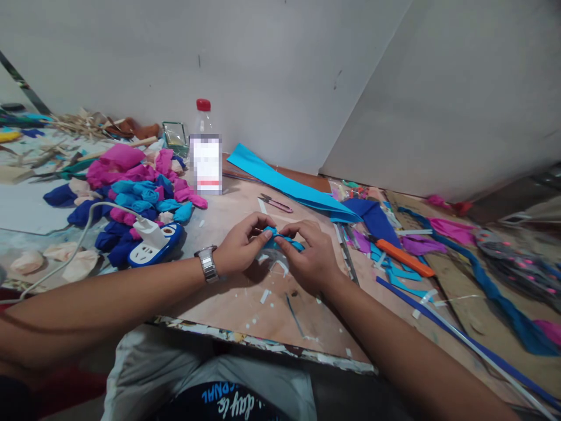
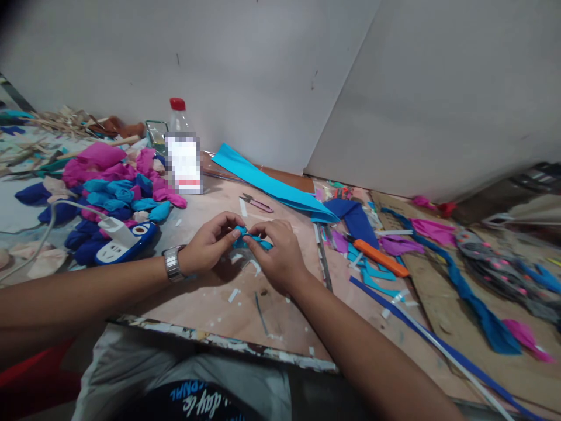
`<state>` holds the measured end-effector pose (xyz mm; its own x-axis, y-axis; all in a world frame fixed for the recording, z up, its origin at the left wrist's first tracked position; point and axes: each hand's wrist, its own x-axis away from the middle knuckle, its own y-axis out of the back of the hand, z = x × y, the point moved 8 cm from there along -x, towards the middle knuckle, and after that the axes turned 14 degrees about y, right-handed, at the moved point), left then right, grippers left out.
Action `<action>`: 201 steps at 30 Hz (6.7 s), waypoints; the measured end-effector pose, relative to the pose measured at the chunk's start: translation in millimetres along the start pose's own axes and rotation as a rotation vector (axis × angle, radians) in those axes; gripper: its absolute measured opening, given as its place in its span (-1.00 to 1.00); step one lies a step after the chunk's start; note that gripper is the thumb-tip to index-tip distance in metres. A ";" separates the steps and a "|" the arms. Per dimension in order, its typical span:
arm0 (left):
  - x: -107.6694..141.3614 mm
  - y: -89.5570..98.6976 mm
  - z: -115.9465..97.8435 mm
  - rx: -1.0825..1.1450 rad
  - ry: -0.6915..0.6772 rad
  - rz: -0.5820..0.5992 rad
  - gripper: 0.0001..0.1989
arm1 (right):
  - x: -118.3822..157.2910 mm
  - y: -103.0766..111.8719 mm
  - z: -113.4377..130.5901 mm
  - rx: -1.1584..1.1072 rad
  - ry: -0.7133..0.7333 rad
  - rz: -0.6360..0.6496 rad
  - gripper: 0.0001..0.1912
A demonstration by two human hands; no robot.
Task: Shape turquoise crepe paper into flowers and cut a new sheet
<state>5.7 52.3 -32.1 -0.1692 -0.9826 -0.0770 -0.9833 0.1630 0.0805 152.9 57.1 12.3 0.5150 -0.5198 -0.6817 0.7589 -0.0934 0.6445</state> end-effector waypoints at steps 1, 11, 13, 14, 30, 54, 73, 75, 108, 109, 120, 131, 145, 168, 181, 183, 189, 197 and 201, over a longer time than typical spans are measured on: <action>0.1 0.0 -0.2 -0.002 0.009 0.000 -0.74 | -0.2 0.0 0.7 0.000 0.009 0.000 -0.89; 1.0 -3.0 -3.5 -0.016 -0.036 0.039 -0.75 | -0.8 -1.0 3.1 -0.003 0.035 0.008 -0.92; 1.4 -4.7 -2.9 -0.022 -0.037 0.057 -0.74 | -0.7 -1.4 3.0 0.001 0.032 0.011 -0.92; 1.6 -5.8 -2.2 -0.024 -0.031 0.067 -0.74 | -0.7 -1.5 2.8 0.000 0.028 0.011 -0.92; -0.1 -2.1 -0.9 -0.001 -0.025 0.025 -0.73 | -1.8 0.5 3.1 -0.015 0.038 -0.003 -0.93; -3.3 4.9 1.8 0.099 0.035 -0.046 -0.68 | -3.3 0.3 5.6 -0.006 0.092 -0.008 -0.92; -2.9 0.9 4.4 0.072 0.005 0.004 -0.71 | -2.2 -0.3 3.3 0.004 0.064 -0.001 -0.92; -3.0 -0.4 5.7 0.117 0.007 0.027 -0.69 | -2.1 -0.4 2.9 0.008 0.061 -0.003 -0.92; -2.9 0.5 5.7 0.122 0.098 0.006 -0.64 | -0.9 0.4 1.9 -0.035 0.024 -0.013 -0.89; -3.0 -0.1 6.0 0.120 0.097 0.015 -0.64 | -0.6 0.6 1.4 -0.045 0.010 -0.016 -0.88; -2.3 -6.1 6.8 0.195 0.107 0.075 -0.55 | -4.5 -8.9 12.4 -0.201 0.080 0.089 -0.78; -5.5 18.1 6.8 0.142 0.168 -0.180 -0.69 | -0.4 12.3 -0.9 -0.018 -0.003 -0.134 -0.81; -5.8 12.7 19.0 0.293 0.325 -0.142 -0.60 | -0.9 16.4 4.5 0.011 0.026 -0.164 -0.81; -5.1 3.2 15.2 0.110 0.278 -0.059 -0.69 | -2.3 20.1 4.5 0.006 0.031 -0.217 -0.84; 0.6 2.2 -4.2 -0.023 -0.045 -0.022 -0.71 | -1.2 -8.8 8.0 -0.171 0.102 0.057 -0.79; 1.5 -0.7 -3.5 -0.027 -0.043 0.006 -0.72 | -0.2 -9.7 7.8 -0.177 0.115 0.055 -0.79; 0.0 -0.9 -1.4 -0.011 -0.013 0.008 -0.71 | -0.5 -8.2 5.4 -0.166 0.093 0.041 -0.79; -3.8 4.1 4.0 0.086 0.058 -0.035 -0.68 | 0.3 -3.9 3.9 -0.134 0.021 0.010 -0.76; -5.0 4.2 7.1 0.132 0.096 -0.027 -0.68 | 2.5 -2.4 -1.0 -0.108 -0.023 -0.009 -0.90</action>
<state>2.0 58.5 -38.4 -0.1413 -0.9898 0.0180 -0.9887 0.1402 -0.0523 152.8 56.9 8.6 0.4995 -0.5386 -0.6785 0.8028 -0.0067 0.5963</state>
